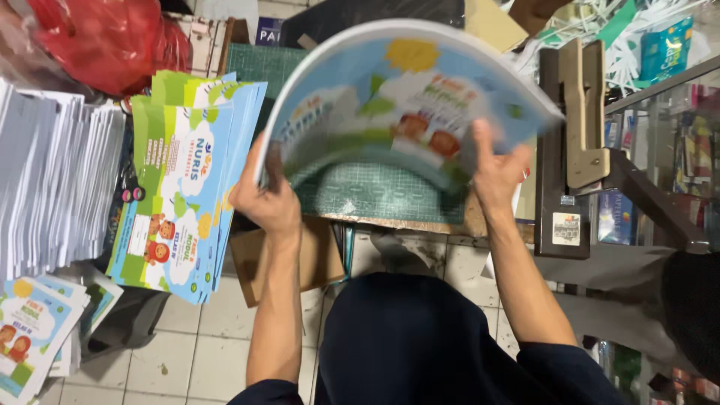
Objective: The person organizes a stack of booklets by hand and then uses a ruler and a utility knife to trim the edges of the paper on a cutting mat.
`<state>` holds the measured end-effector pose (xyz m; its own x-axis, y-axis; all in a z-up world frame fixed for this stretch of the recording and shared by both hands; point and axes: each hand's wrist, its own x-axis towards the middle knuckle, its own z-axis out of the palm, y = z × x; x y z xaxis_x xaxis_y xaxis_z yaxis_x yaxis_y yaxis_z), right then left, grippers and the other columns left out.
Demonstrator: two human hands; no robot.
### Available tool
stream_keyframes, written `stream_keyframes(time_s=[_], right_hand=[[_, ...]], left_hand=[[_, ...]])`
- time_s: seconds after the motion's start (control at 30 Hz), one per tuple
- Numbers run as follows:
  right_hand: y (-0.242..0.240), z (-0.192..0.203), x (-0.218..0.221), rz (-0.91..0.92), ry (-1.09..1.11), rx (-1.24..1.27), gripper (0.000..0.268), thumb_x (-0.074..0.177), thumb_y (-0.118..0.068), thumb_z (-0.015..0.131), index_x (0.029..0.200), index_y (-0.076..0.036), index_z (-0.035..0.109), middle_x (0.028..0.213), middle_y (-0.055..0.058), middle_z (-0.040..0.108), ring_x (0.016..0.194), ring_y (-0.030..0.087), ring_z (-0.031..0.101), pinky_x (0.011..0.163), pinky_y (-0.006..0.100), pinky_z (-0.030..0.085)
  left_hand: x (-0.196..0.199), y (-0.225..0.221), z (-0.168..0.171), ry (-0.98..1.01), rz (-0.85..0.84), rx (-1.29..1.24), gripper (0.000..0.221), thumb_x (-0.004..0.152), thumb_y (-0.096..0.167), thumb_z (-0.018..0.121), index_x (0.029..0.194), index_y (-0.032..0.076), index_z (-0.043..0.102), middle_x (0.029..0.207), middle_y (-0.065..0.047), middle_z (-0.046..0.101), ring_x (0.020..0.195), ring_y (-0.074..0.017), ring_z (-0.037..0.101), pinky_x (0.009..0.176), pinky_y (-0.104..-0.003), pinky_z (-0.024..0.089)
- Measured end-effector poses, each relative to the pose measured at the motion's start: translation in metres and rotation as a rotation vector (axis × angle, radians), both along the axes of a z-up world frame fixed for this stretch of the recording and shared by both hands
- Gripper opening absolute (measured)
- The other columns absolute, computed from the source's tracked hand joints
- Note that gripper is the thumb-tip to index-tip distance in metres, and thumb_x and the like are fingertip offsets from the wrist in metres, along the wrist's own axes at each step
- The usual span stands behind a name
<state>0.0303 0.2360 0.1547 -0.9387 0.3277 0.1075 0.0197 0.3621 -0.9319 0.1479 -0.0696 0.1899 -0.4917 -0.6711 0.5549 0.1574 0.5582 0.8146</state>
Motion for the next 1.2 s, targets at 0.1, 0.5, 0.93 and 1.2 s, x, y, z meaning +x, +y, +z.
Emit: stream_keyframes(time_s=[0.1,0.5,0.93,1.2], right_hand=[[0.002,0.026,0.030,0.163,0.485,-0.044,0.029,0.111,-0.020,0.073,0.121,0.007,0.072,0.116,0.008,0.075,0.096,0.015,0.071,0.084,0.026,0.056],[-0.003,-0.045,0.030,0.238,0.111,0.083,0.029,0.105,-0.021,0.069,0.114,0.007,0.070,0.091,0.010,0.072,0.080,0.014,0.062,0.072,0.033,0.051],[-0.016,-0.024,0.047,0.333,0.247,0.197,0.023,0.110,-0.014,0.071,0.117,0.008,0.068,0.104,0.018,0.072,0.090,0.015,0.065,0.078,0.032,0.051],[-0.010,-0.024,0.055,0.210,0.695,1.231,0.028,0.103,-0.003,0.059,0.125,0.009,0.072,0.118,0.019,0.075,0.103,0.029,0.074,0.090,0.039,0.060]], left_hand=[[0.016,0.018,0.021,0.211,-0.004,0.112,0.017,0.104,-0.004,0.070,0.121,-0.005,0.071,0.114,-0.017,0.076,0.101,-0.0227,0.072,0.096,-0.036,0.058],[0.015,0.000,-0.039,-0.174,0.024,0.155,0.023,0.099,0.002,0.072,0.120,-0.007,0.072,0.108,-0.021,0.076,0.095,-0.0289,0.078,0.086,-0.036,0.058],[0.018,0.003,-0.002,-0.347,0.040,0.413,0.021,0.097,0.004,0.067,0.116,-0.004,0.073,0.097,-0.019,0.078,0.087,-0.0287,0.078,0.079,-0.034,0.057],[0.033,-0.005,-0.006,-0.363,-0.006,0.327,0.019,0.101,0.002,0.067,0.119,-0.002,0.072,0.109,-0.019,0.077,0.103,-0.0291,0.078,0.095,-0.038,0.058]])
